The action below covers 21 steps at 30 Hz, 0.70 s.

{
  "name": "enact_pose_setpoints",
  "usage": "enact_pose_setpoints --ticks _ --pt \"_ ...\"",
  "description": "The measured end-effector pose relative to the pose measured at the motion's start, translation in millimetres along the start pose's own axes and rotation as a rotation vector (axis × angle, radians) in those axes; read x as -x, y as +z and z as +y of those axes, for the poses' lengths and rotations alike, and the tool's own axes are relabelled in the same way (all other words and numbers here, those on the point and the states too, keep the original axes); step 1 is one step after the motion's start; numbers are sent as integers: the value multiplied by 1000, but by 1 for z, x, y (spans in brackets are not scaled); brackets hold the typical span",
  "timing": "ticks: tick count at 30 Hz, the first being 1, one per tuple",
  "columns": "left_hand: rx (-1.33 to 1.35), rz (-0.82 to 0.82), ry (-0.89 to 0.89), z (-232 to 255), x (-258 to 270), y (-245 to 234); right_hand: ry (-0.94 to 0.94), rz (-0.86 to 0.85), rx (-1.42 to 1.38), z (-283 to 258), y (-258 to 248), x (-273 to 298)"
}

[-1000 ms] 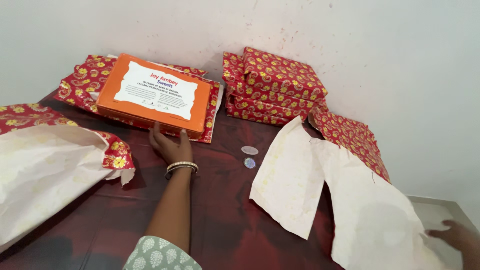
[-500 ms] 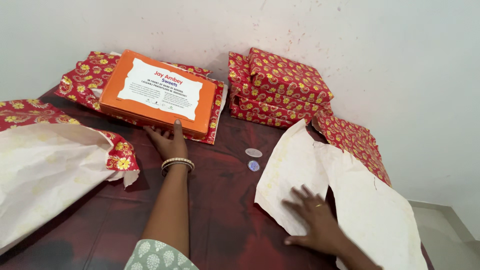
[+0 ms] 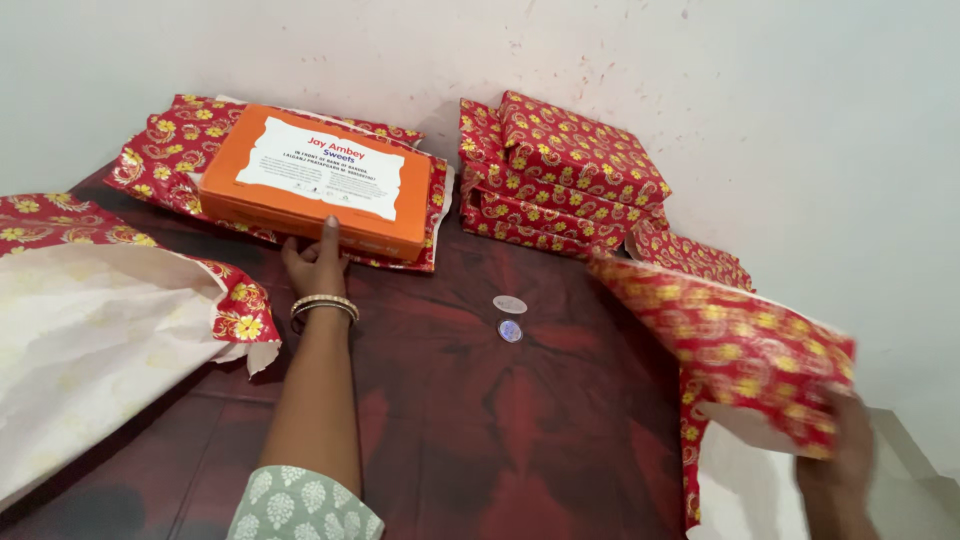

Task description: The person wraps rectangular sweet boxes with red floral wrapping paper. They place each box on the paper, fold the sides over, tuck the ends, and secure the package with small round stickers. Finished wrapped boxes are stacked on the table.

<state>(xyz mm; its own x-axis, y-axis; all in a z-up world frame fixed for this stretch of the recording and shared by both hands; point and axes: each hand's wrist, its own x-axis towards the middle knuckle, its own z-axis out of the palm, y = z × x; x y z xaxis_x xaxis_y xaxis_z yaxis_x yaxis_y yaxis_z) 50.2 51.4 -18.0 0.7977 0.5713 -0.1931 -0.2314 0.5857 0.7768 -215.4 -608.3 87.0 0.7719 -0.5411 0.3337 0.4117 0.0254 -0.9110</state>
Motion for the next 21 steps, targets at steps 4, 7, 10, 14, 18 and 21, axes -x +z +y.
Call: enact_pose_setpoints --ticks 4,7,10,14,18,21 --pt "60 -3 -71 13 -5 1 -103 44 903 -37 -61 29" --pt "38 11 -59 17 0 4 83 172 1297 -49 -64 35" --pt "-22 56 -20 23 5 7 153 199 1508 -43 -32 6" --pt "18 56 97 29 11 10 161 193 1750 -26 0 -25" --pt "305 -72 -34 40 16 6 20 111 2012 -31 13 -52" --pt "525 -192 -66 45 16 -3 -173 9 2204 -5 62 -55"
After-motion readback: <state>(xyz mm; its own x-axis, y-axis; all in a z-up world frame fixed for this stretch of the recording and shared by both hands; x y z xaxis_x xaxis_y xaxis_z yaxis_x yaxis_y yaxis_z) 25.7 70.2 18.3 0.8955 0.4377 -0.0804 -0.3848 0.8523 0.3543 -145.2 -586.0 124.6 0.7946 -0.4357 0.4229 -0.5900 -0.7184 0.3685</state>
